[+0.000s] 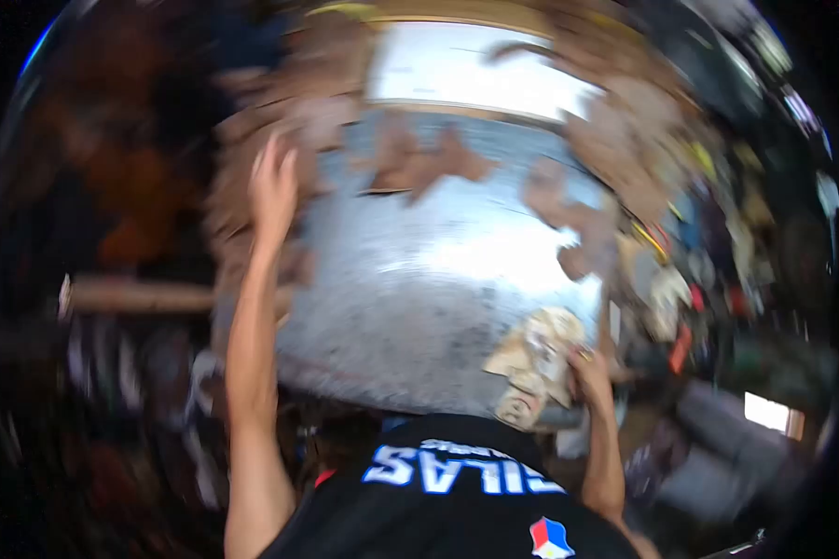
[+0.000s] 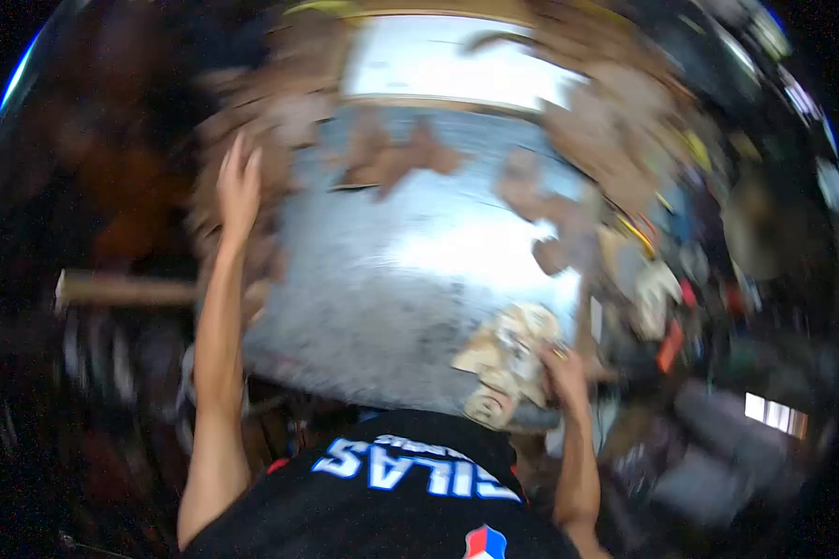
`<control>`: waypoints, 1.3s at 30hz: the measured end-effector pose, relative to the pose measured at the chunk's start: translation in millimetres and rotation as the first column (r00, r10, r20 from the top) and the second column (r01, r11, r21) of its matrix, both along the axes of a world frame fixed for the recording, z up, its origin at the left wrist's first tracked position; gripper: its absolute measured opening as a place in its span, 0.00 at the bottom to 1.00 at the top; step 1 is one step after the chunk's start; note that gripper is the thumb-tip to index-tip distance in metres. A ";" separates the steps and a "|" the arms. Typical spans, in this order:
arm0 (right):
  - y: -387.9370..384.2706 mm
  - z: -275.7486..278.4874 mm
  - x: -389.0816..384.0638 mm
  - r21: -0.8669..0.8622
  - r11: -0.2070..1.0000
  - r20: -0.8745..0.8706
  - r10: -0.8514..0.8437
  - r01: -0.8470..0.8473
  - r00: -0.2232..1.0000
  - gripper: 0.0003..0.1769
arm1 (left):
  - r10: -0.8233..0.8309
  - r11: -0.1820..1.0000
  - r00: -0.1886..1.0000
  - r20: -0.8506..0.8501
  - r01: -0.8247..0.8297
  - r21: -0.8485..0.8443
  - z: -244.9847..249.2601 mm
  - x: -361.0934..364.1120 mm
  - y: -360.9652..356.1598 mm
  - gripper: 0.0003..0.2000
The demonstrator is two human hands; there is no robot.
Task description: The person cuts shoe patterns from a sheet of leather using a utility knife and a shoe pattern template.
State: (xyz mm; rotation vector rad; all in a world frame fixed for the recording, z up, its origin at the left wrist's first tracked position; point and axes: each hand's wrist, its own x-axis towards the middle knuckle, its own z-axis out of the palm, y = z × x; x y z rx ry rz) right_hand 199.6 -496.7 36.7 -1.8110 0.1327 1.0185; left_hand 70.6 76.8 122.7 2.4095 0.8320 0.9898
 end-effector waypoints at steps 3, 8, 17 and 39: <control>8.8 3.7 -0.5 -0.373 0.899 0.408 0.382 -0.231 0.829 0.17 | -0.237 0.967 0.960 -0.151 0.218 -0.130 -85.7 30.1 -91.4 0.23; 34.6 49.1 24.7 -0.418 0.894 0.632 0.413 -0.160 0.656 0.13 | -0.314 0.948 0.903 -0.292 0.283 -0.143 -148.6 62.7 -171.1 0.28; 70.4 36.7 181.5 -0.376 0.927 0.818 0.340 -0.017 0.463 0.13 | -0.202 0.976 0.840 -0.504 0.212 -0.038 -149.1 73.1 -200.8 0.30; 146.8 -56.2 309.8 -0.722 0.691 0.691 0.722 -0.002 0.033 0.10 | -0.192 0.980 0.794 -0.577 0.181 -0.078 -143.1 81.1 -206.1 0.29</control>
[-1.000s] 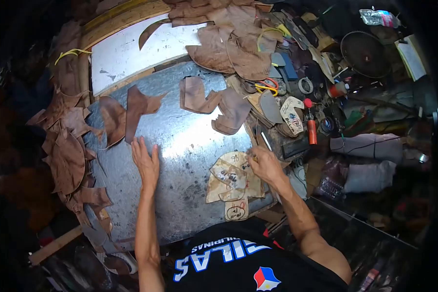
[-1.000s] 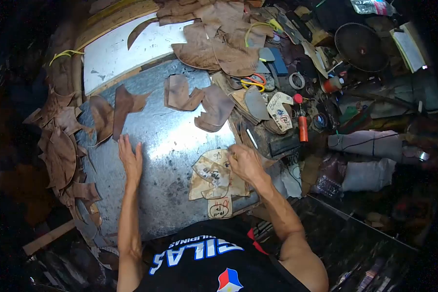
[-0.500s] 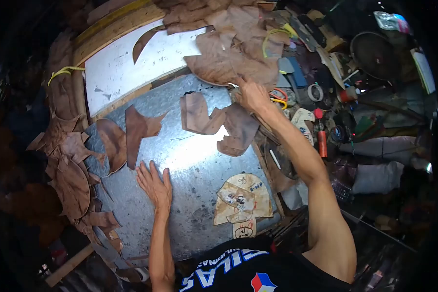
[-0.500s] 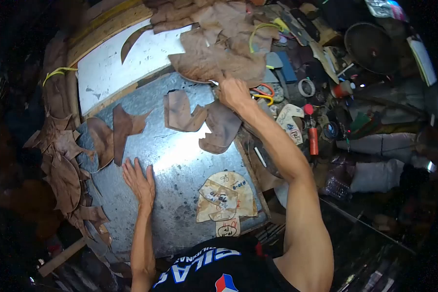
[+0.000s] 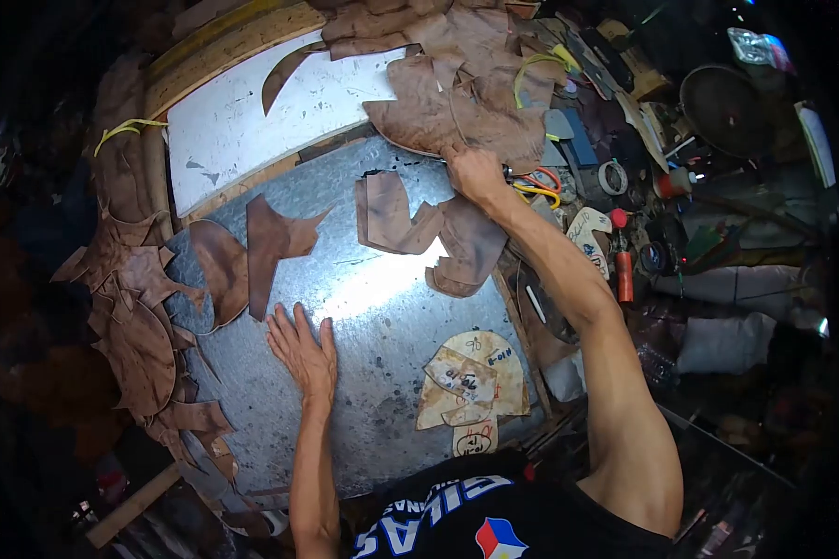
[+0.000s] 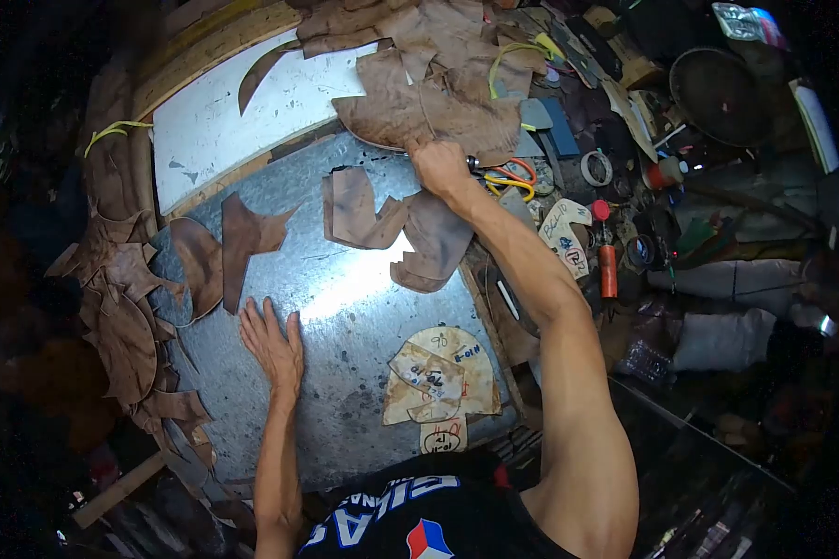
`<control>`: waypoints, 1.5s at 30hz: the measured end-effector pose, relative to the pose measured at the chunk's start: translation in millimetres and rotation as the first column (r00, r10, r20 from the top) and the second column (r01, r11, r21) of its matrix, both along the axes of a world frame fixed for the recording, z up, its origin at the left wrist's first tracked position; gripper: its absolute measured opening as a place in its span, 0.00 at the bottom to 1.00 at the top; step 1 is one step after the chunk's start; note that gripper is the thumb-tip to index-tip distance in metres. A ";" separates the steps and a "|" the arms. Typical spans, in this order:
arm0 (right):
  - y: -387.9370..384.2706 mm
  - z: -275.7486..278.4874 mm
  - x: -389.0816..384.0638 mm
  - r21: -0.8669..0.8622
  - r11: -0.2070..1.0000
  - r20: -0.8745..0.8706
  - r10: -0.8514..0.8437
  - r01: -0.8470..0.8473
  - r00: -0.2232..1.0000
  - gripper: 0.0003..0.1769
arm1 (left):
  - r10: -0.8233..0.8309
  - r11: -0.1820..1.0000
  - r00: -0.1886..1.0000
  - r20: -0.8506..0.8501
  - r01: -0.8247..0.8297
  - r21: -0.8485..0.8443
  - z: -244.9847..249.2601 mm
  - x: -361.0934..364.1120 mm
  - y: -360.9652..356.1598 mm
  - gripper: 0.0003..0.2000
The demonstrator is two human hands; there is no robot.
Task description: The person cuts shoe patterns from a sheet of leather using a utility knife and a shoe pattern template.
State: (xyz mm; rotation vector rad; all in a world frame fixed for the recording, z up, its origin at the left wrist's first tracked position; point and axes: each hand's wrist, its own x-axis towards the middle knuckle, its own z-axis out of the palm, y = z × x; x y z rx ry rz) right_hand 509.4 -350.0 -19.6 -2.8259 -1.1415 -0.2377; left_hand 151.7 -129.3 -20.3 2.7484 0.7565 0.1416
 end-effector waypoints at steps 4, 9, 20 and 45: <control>2.9 3.9 2.5 0.006 1.000 0.023 0.002 -0.002 1.000 0.10 | 0.004 1.000 1.000 0.006 -0.004 -0.008 1.1 -0.5 -1.5 0.29; 9.1 10.2 -10.6 -0.007 0.999 0.034 0.053 -0.053 0.998 0.11 | 0.006 1.000 1.000 0.016 -0.005 -0.009 3.0 -1.3 -2.2 0.29; 2.4 21.2 -21.7 0.026 1.000 -0.177 0.007 -0.003 0.984 0.14 | 0.001 1.000 1.000 0.028 -0.001 0.012 -5.2 -1.9 -0.5 0.28; -105.8 41.4 20.5 0.352 0.850 -0.130 -0.370 0.391 0.920 0.14 | 0.009 1.000 1.000 0.026 -0.010 0.025 -2.1 0.1 -1.5 0.28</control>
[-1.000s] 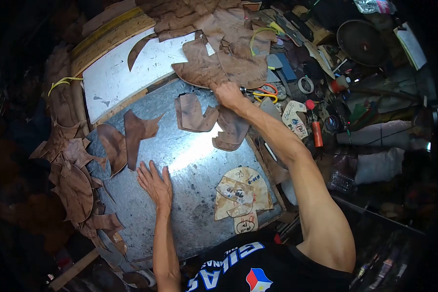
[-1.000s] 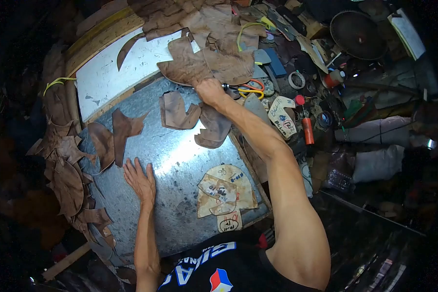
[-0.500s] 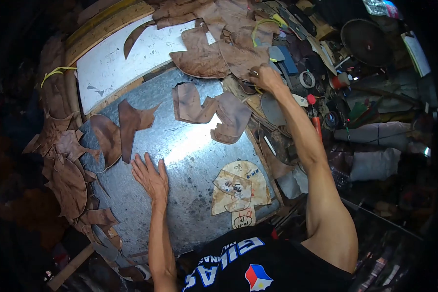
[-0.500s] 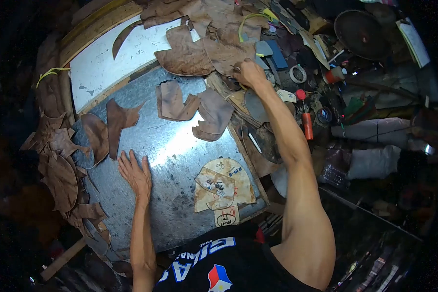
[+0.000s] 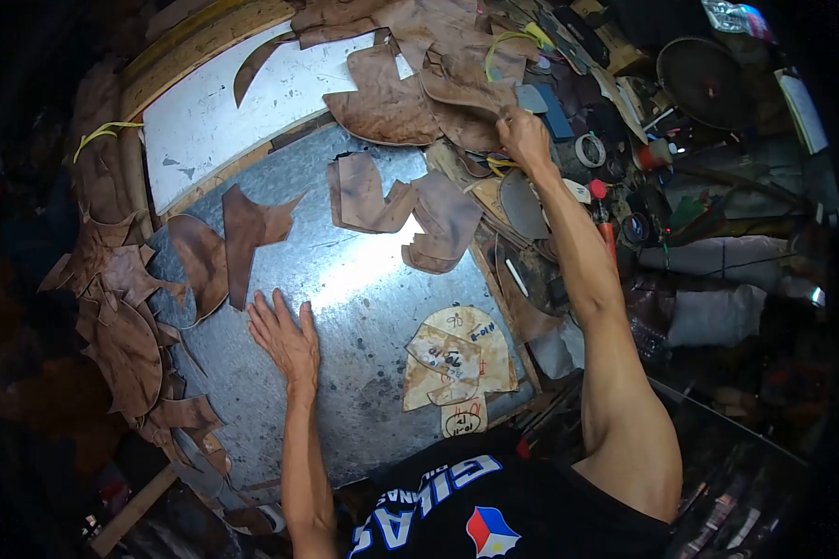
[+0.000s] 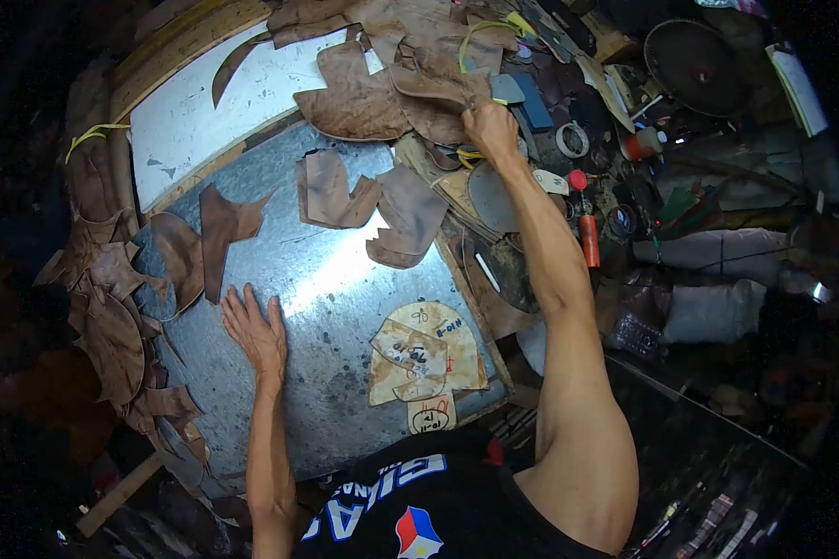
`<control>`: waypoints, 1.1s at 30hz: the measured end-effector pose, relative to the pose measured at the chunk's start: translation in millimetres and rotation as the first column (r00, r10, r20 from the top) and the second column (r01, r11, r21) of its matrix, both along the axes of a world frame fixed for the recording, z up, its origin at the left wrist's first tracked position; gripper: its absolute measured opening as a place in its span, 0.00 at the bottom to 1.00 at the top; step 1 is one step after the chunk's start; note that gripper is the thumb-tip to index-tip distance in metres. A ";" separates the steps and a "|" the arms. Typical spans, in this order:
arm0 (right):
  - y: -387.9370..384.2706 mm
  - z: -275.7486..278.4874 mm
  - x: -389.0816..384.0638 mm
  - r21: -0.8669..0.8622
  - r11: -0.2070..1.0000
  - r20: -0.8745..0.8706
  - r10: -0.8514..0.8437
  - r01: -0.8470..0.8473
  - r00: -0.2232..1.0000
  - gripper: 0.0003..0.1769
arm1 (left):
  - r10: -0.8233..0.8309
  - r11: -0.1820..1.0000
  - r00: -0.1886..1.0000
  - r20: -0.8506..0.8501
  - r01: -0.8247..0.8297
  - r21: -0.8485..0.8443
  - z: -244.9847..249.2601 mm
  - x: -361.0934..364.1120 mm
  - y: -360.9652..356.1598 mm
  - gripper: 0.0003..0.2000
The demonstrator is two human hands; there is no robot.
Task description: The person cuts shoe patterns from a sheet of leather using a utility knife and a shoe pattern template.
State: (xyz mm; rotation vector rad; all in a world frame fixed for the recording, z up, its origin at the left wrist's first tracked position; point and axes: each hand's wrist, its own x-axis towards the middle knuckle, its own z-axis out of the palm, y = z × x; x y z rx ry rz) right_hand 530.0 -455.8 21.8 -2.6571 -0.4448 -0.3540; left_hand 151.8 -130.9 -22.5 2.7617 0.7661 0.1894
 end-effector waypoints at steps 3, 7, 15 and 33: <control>-2.7 13.5 8.3 -0.027 0.995 0.009 -0.094 0.094 0.996 0.14 | -0.006 1.000 1.000 0.006 0.006 0.015 -2.7 -0.8 0.6 0.28; -4.4 7.8 3.9 -0.089 0.996 -0.055 0.022 -0.027 0.998 0.15 | 0.002 1.000 1.000 -0.018 -0.002 0.019 -1.4 -0.4 -0.1 0.28; -14.2 -6.6 0.6 -0.129 0.981 -0.213 -0.172 0.147 0.962 0.18 | -0.003 1.000 1.000 -0.011 0.003 0.005 -1.0 -0.7 0.5 0.29; -24.1 -25.1 65.3 0.431 0.605 -0.755 -0.164 0.669 0.635 0.12 | -0.008 1.000 1.000 0.017 0.008 0.019 -0.2 -0.3 0.3 0.28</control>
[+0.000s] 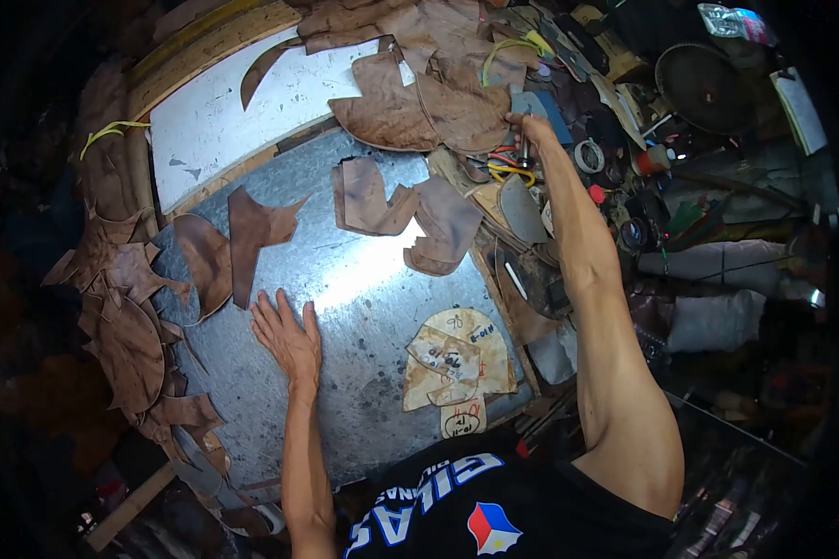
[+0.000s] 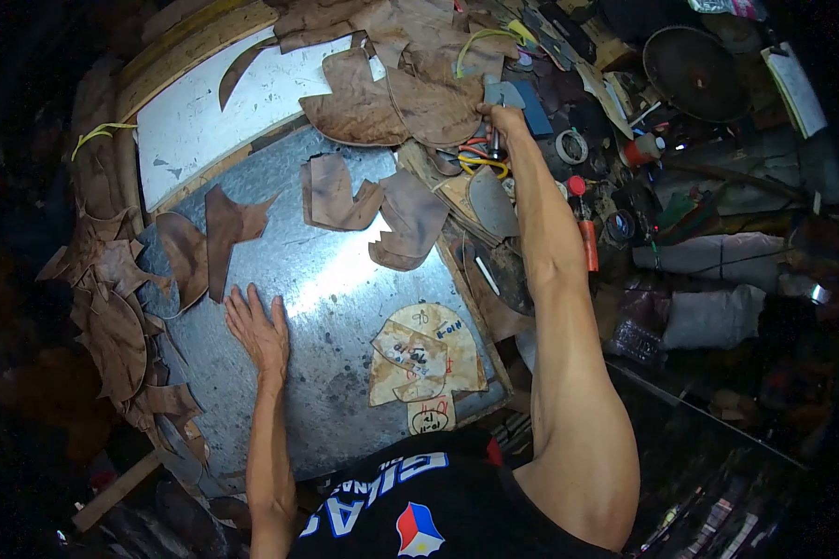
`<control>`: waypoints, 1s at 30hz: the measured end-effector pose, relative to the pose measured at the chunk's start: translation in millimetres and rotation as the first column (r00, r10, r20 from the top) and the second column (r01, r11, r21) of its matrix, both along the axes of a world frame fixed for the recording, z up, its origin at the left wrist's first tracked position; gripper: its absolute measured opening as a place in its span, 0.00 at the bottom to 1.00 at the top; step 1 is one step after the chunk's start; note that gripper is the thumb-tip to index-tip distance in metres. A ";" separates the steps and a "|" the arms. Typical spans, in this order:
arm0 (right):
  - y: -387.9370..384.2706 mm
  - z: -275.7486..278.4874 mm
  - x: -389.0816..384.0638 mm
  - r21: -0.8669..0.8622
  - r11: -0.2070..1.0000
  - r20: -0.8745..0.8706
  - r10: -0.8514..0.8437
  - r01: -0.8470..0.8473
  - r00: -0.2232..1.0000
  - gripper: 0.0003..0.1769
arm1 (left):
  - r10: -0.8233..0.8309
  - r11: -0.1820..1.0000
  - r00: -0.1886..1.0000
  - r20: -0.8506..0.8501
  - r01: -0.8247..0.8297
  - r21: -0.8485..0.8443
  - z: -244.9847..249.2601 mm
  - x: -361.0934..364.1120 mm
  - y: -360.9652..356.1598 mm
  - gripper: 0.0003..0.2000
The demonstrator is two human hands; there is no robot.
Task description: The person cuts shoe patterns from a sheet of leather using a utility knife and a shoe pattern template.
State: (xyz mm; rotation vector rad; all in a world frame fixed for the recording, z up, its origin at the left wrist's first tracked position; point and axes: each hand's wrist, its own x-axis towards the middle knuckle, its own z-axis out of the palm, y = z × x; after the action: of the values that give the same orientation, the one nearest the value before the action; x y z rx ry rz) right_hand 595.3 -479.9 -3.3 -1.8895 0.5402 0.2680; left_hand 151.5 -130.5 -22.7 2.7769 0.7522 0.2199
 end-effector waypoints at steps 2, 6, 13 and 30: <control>-5.5 -10.4 8.1 0.296 0.951 -0.042 0.106 -0.089 0.994 0.13 | -0.011 1.000 1.000 0.006 0.011 0.008 -2.3 0.9 0.4 0.28; 8.9 -8.3 9.7 0.169 0.984 -0.019 0.059 -0.055 0.998 0.12 | -0.030 0.999 0.999 0.029 0.029 0.034 -5.1 -1.5 1.3 0.28; 41.2 90.3 -36.6 0.180 0.923 0.564 0.186 -0.340 0.804 0.09 | -0.016 0.999 1.000 0.020 0.015 0.048 -14.8 -4.1 5.6 0.29; 64.5 54.5 -420.7 -0.468 0.546 0.432 0.827 -0.694 0.360 0.25 | 0.495 -0.196 0.859 0.126 0.252 -0.948 24.7 -136.9 -3.7 0.35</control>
State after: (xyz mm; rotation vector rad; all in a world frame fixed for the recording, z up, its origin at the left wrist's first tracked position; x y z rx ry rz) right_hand 174.5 -415.4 51.2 -2.1669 -0.8885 0.1694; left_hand 14.6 -134.2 2.1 0.8712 0.5815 0.1934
